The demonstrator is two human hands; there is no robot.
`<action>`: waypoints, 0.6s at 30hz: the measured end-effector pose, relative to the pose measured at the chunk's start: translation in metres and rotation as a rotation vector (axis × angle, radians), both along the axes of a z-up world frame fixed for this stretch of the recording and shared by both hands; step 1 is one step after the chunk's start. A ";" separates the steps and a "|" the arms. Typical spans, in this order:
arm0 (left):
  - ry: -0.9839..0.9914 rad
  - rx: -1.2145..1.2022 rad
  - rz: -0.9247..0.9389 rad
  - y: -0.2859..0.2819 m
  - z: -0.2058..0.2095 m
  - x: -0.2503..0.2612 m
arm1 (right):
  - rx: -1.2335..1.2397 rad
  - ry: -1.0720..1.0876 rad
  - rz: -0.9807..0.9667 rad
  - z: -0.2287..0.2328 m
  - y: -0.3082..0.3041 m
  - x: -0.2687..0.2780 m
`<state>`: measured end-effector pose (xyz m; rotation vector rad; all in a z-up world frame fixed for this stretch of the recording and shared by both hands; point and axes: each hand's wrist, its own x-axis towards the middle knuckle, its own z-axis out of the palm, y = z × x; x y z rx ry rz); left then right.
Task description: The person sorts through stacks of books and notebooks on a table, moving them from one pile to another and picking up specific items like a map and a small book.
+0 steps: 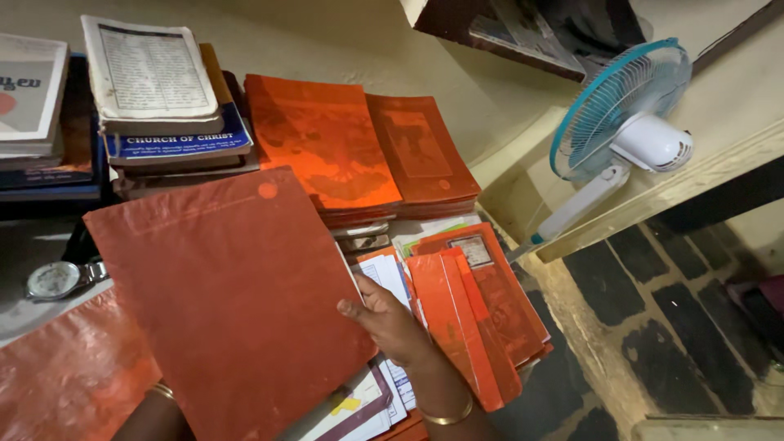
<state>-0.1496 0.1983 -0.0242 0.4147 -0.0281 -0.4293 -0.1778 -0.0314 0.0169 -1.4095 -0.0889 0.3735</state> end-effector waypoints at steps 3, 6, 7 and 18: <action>0.004 0.001 0.008 -0.001 0.001 0.002 | -0.020 -0.060 -0.011 -0.003 -0.001 0.001; 0.006 0.003 0.024 -0.001 0.003 0.004 | 0.029 -0.049 -0.043 -0.013 -0.004 0.002; 0.009 0.009 0.028 -0.001 0.004 0.005 | 0.044 -0.046 -0.054 -0.016 -0.005 0.003; 0.197 0.079 0.139 0.011 0.011 0.019 | 0.204 -0.001 -0.241 -0.018 -0.023 0.009</action>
